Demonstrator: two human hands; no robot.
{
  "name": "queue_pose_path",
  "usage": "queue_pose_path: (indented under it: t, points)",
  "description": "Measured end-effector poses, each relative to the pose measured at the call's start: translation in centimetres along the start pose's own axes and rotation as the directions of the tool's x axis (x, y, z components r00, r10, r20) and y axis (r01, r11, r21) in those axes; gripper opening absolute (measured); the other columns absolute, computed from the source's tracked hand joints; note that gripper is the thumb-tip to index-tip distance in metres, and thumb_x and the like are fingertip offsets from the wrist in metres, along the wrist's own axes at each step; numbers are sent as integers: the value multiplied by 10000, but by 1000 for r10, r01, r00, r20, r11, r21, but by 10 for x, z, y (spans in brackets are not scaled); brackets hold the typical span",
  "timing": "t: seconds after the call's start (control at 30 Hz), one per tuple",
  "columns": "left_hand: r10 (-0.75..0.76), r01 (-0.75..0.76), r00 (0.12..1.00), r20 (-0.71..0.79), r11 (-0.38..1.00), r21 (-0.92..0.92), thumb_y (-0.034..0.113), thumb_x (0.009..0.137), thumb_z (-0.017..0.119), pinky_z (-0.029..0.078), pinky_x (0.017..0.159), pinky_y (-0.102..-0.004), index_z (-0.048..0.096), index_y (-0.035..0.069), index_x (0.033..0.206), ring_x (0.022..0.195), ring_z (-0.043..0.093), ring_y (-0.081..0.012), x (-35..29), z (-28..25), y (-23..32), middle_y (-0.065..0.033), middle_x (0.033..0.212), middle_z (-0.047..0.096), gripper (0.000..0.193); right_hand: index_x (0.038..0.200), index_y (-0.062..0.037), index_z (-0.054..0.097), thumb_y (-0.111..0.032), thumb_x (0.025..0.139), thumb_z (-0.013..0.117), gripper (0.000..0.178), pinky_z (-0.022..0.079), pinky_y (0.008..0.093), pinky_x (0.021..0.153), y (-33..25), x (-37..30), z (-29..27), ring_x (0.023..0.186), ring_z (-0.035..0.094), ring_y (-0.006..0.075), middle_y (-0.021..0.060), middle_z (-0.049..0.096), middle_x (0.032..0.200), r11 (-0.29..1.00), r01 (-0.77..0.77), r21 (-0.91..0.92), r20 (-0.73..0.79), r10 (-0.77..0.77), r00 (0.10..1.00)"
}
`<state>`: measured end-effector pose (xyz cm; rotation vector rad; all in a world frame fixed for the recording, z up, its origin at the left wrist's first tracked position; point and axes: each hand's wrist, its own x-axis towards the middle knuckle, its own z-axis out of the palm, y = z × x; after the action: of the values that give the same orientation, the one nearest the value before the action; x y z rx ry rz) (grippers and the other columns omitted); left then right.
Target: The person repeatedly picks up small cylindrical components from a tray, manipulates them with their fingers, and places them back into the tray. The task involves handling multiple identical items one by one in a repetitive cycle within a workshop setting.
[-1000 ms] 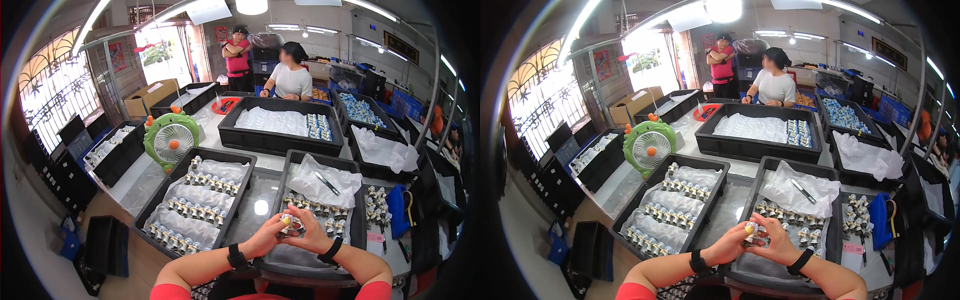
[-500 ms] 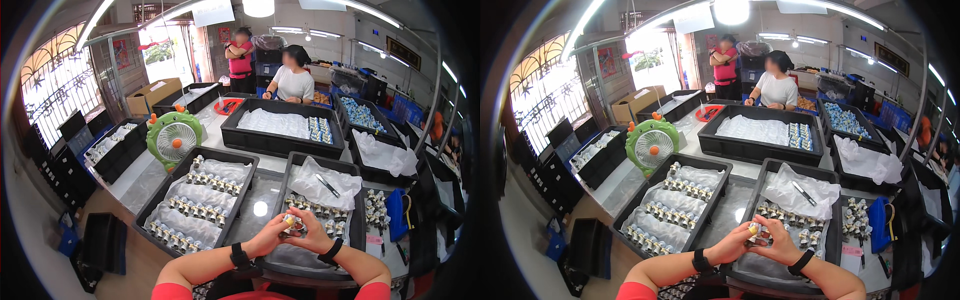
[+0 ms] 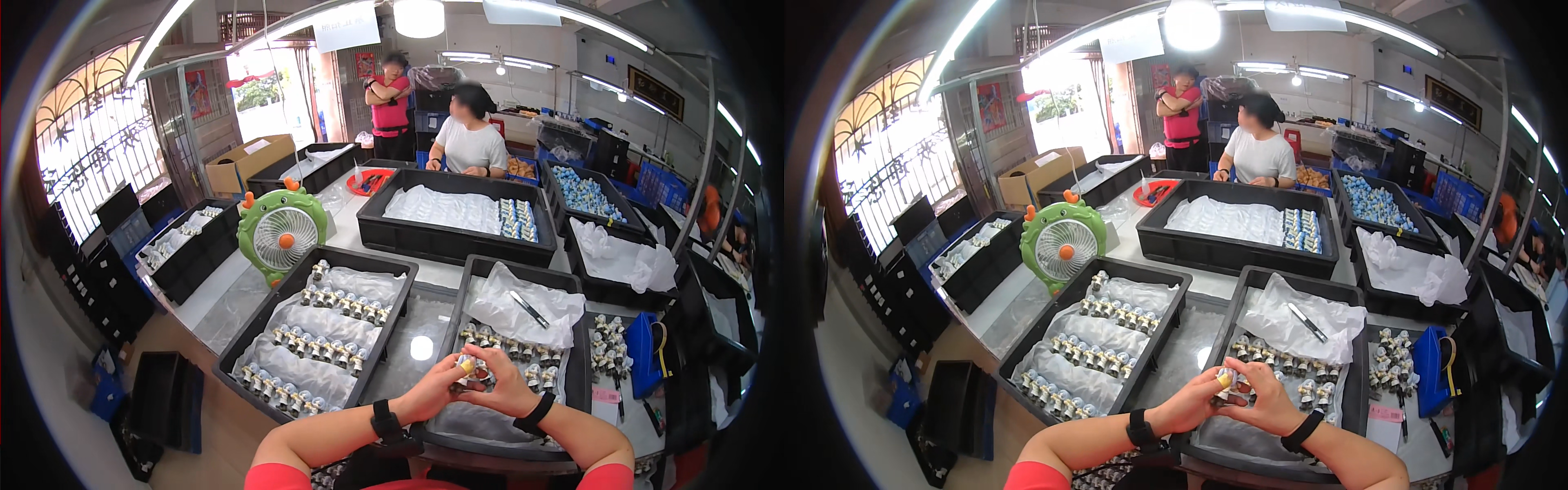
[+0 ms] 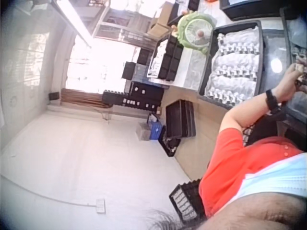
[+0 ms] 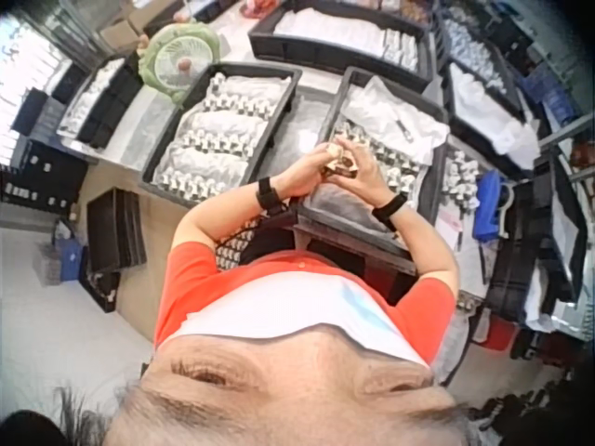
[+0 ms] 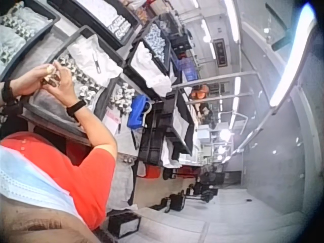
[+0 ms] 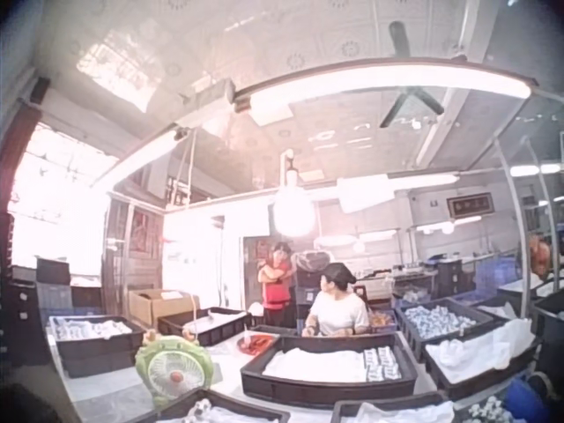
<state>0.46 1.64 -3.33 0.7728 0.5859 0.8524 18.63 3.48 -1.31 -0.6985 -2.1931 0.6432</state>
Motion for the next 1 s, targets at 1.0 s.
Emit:
queue_pose_path:
  t: [1.0]
  points:
    - [20, -20, 1000, 15, 1000, -7, 285, 989, 440, 479, 872, -342, 387, 82, 1308, 1014, 564, -176, 0, 0, -3, -81, 1189, 510, 382, 1317, -74, 461, -181, 625, 839, 795, 439, 359, 892, -1, -1, -2, 1031, 545, 276, 119, 558, 1159, 998, -17, -52, 15, 18, 1000]
